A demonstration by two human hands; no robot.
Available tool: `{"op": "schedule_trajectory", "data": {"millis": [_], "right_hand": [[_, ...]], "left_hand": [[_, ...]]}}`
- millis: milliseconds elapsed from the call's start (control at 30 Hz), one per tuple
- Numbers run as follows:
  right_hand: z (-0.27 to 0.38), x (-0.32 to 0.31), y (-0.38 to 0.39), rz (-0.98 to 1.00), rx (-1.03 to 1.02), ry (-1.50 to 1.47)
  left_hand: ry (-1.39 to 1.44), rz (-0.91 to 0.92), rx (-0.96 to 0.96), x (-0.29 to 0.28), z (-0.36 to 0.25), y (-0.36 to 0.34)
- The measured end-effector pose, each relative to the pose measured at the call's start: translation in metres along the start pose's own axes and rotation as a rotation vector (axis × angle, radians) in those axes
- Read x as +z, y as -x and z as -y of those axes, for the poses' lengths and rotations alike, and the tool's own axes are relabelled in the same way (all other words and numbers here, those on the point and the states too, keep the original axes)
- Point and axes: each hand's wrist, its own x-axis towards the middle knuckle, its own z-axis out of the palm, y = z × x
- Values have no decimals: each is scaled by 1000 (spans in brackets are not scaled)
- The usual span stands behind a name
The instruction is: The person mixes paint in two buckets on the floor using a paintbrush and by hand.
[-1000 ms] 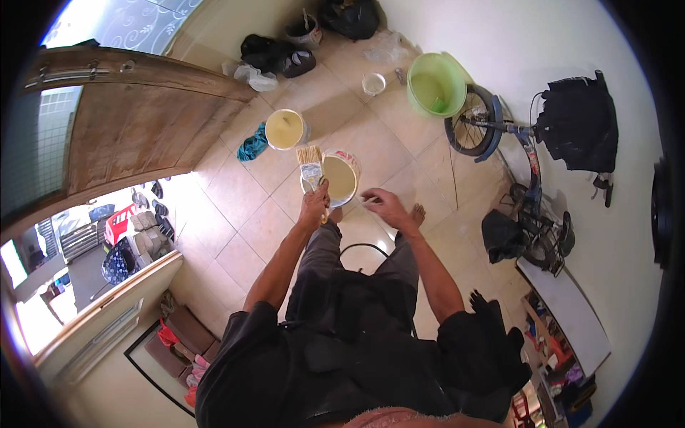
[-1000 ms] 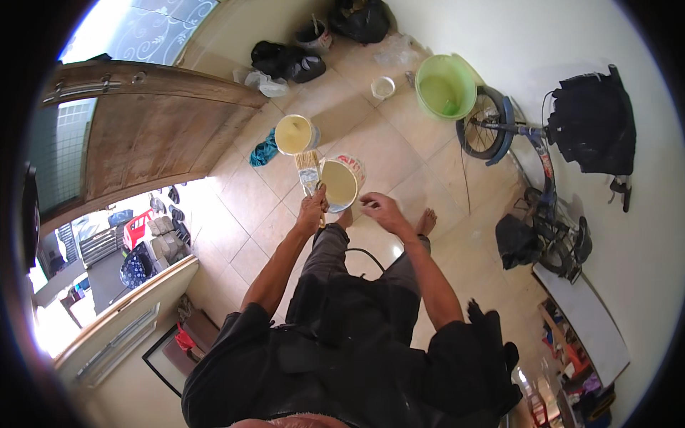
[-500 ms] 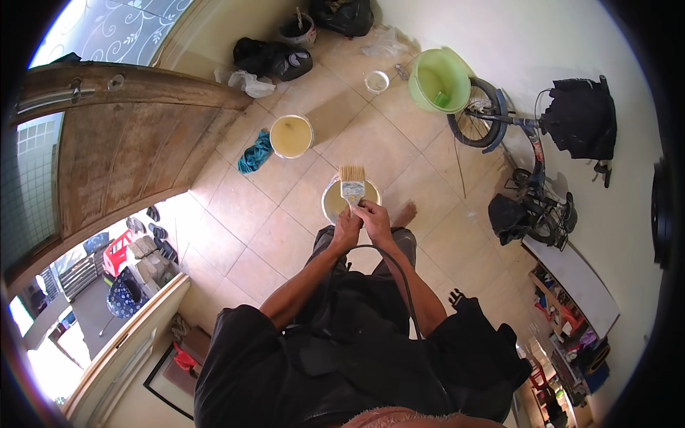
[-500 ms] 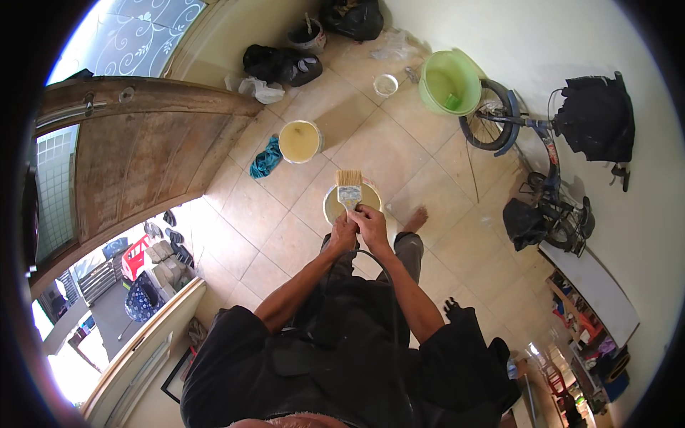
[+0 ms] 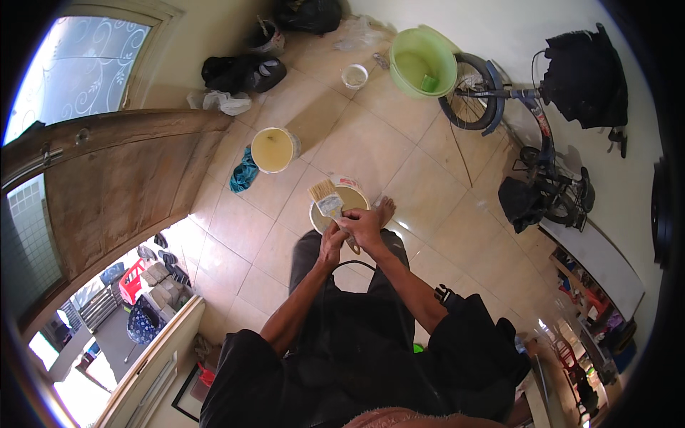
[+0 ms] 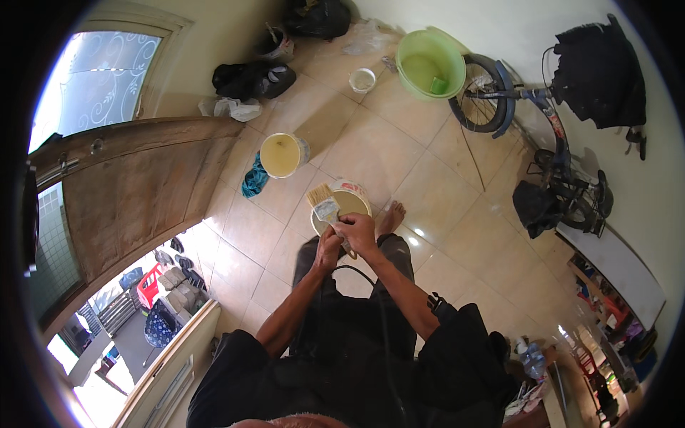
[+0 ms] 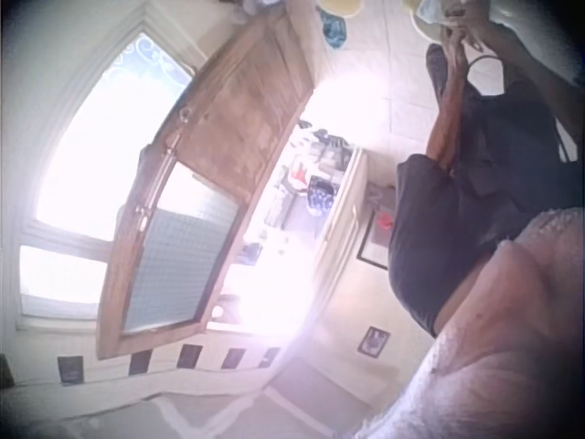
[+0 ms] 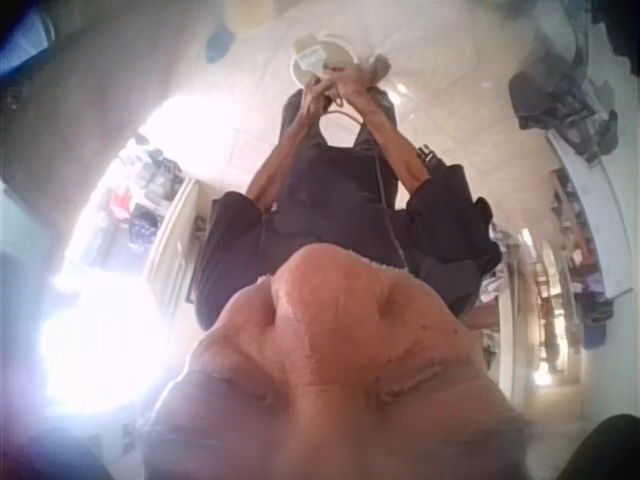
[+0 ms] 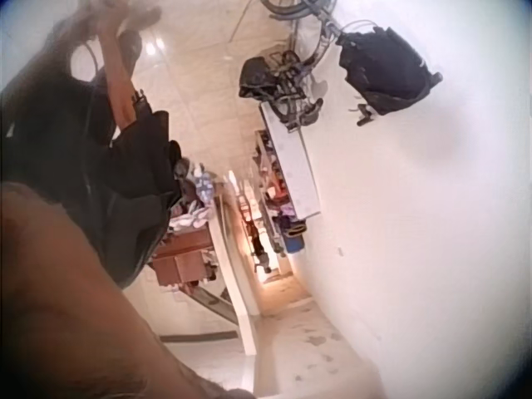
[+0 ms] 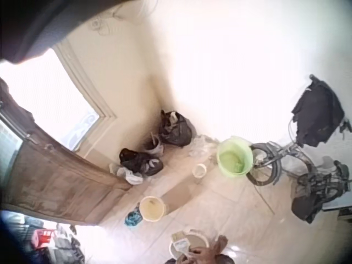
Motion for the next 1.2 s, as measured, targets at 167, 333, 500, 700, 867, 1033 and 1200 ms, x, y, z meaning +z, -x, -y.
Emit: {"op": "schedule_trajectory", "data": {"millis": [167,333,500,700,867,1033,1200], "right_hand": [[5,-8,-39,-173,-98,85],[-39,-18,-101,-233,-74,77],[-82,-51,-176,-137,-58,-159],[-75,-86,-252,-117,-189,-371],[-136,-120,-334,-298,-144,110],[-169,-100,-380,-418,-287,542],[-185,-86,-407,-472,-374,625]], "left_hand": [[168,-48,-42,27,-12,-41],[193,-39,-31,14,36,-113],[353,-54,8,22,57,-166],[337,13,110,0,73,-237],[305,32,111,-8,78,-281],[284,71,108,-32,85,-327],[249,102,124,-46,82,-352]]}}
